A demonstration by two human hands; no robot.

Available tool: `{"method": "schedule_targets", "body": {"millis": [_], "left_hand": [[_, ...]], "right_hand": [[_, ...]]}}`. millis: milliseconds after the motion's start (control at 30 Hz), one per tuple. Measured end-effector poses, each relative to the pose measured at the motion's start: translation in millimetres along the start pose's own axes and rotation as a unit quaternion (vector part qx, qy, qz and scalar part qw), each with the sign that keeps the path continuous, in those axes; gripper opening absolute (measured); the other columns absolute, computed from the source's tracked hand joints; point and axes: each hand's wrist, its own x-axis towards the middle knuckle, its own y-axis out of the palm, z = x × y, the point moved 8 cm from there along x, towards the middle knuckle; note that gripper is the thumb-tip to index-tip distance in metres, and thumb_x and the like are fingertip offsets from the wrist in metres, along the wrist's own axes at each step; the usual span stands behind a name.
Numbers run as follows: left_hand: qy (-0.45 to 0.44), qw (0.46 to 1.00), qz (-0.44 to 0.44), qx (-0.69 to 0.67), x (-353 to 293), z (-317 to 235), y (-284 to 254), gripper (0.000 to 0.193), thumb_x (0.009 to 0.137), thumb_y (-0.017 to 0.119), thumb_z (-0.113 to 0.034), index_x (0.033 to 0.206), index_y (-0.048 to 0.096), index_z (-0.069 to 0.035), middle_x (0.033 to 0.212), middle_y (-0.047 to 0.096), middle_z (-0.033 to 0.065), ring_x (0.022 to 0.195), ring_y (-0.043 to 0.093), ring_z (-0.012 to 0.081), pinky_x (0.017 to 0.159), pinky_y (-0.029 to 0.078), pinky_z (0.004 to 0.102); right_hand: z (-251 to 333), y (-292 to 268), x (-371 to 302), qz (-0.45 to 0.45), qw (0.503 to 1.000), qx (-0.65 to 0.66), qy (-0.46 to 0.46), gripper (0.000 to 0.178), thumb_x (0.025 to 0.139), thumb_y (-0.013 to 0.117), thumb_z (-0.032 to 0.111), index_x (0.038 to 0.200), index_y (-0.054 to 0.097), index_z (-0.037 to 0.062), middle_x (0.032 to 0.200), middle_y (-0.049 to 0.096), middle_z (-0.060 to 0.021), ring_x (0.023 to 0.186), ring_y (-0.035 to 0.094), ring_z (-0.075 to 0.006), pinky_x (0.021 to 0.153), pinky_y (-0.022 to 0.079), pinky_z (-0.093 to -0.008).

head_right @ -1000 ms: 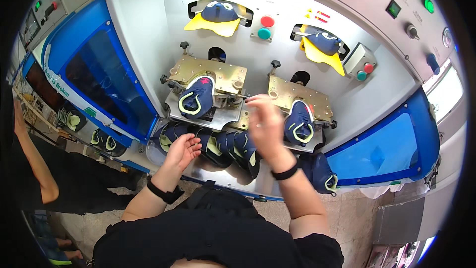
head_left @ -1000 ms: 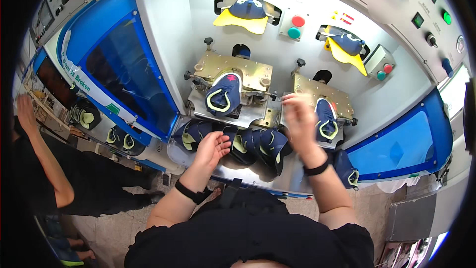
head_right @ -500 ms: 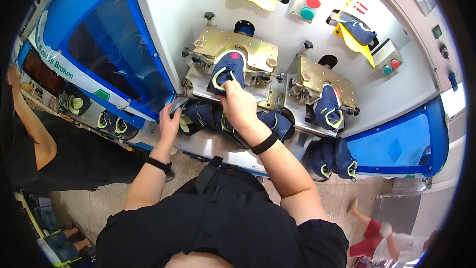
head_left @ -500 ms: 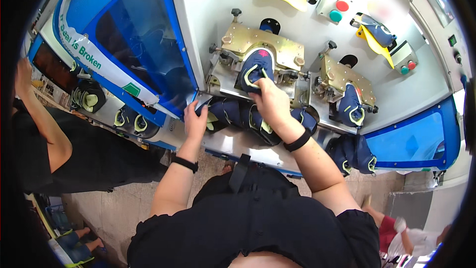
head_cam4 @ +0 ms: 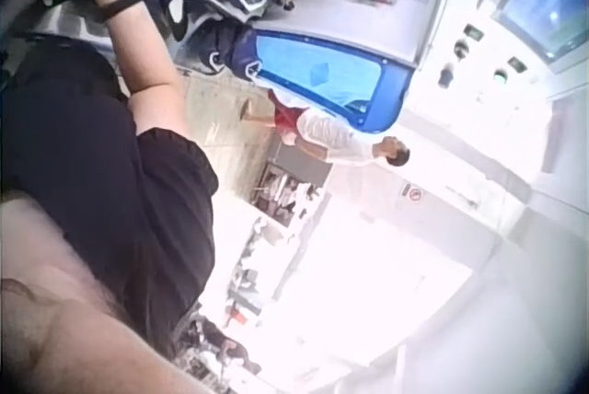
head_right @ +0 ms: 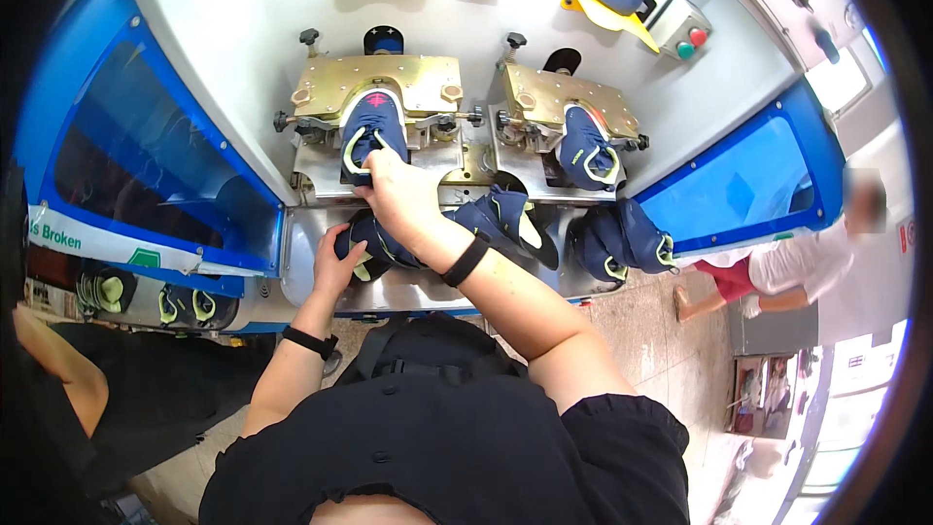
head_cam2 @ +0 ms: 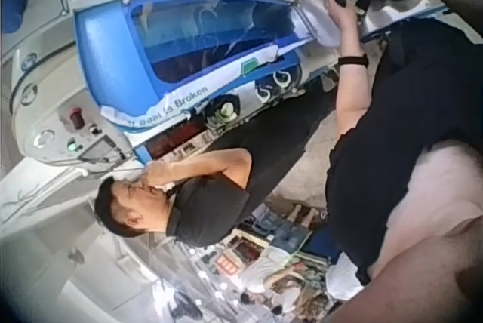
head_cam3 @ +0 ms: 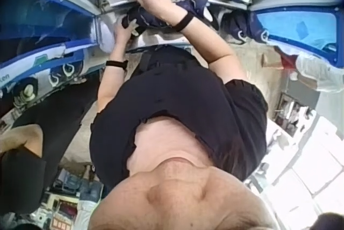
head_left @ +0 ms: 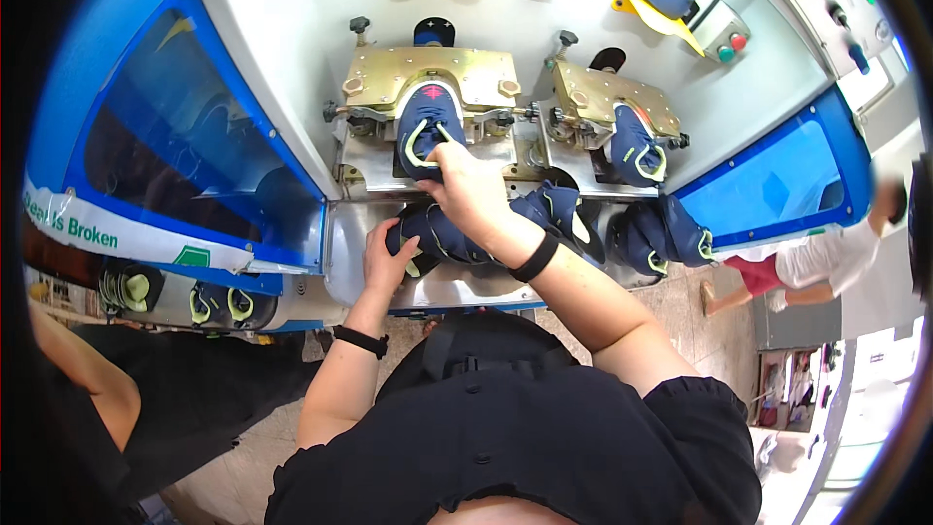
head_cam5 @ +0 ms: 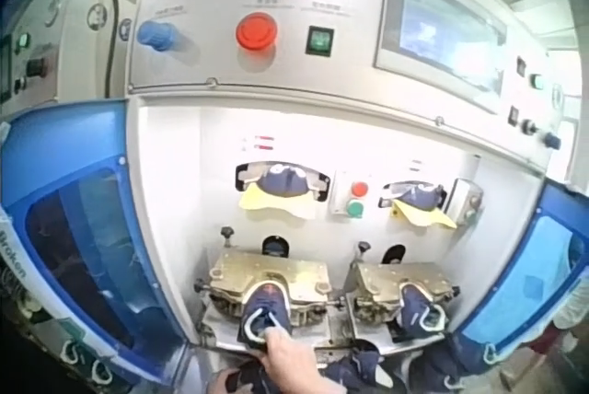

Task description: The person removes shoes from a machine, places them into a plastic bag, and then takes more shoes from the bag to load them onto the machine's molds. The person presses buttons to activate the molds and then removes the shoes once the cycle is complete.

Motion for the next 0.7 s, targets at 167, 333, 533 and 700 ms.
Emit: {"method": "schedule_targets", "body": {"millis": [167,333,533,700], "left_hand": [[-0.010,1.000,-0.015,0.007,-3,0,-6,0.056,0.080,0.075,-0.038,0.123,0.056,-0.007,0.121,0.057,0.0187,0.116,0.054,0.0357,0.098,0.044,0.0420],[0.050,0.988,-0.130,-0.067,6,-58,-49,0.034,0.090,0.067,-0.027,0.112,0.060,-0.001,0.112,0.063,0.0161,0.104,0.062,0.0250,0.088,0.050,0.0372],[-0.066,0.916,0.025,-0.395,31,-126,-52,0.042,0.099,0.055,-0.037,0.123,0.052,-0.002,0.107,0.065,0.0113,0.094,0.066,0.0188,0.081,0.052,0.0314],[-0.158,0.921,0.015,-0.356,47,-126,-29,0.071,0.089,0.069,-0.038,0.137,0.030,-0.003,0.110,0.061,0.0152,0.082,0.067,0.0223,0.062,0.056,0.0334]], "right_hand": [[4,-7,-1,-0.014,1.000,-0.006,0.008,0.032,0.076,0.076,0.020,0.097,0.055,0.0065,0.092,0.062,-0.0144,0.082,0.063,-0.0346,0.067,0.050,-0.0419],[-4,-22,8,-0.075,0.994,0.074,0.008,0.030,0.076,0.078,0.021,0.092,0.059,0.0040,0.085,0.064,-0.0151,0.078,0.064,-0.0344,0.068,0.050,-0.0408],[-10,-29,20,-0.004,0.994,0.097,0.040,0.028,0.077,0.076,0.020,0.096,0.062,0.0037,0.082,0.065,-0.0169,0.080,0.065,-0.0345,0.070,0.051,-0.0394],[33,-37,-47,0.026,0.971,0.152,-0.185,0.034,0.079,0.069,0.005,0.111,0.059,0.0069,0.111,0.059,-0.0120,0.082,0.064,-0.0321,0.070,0.054,-0.0379]]}}
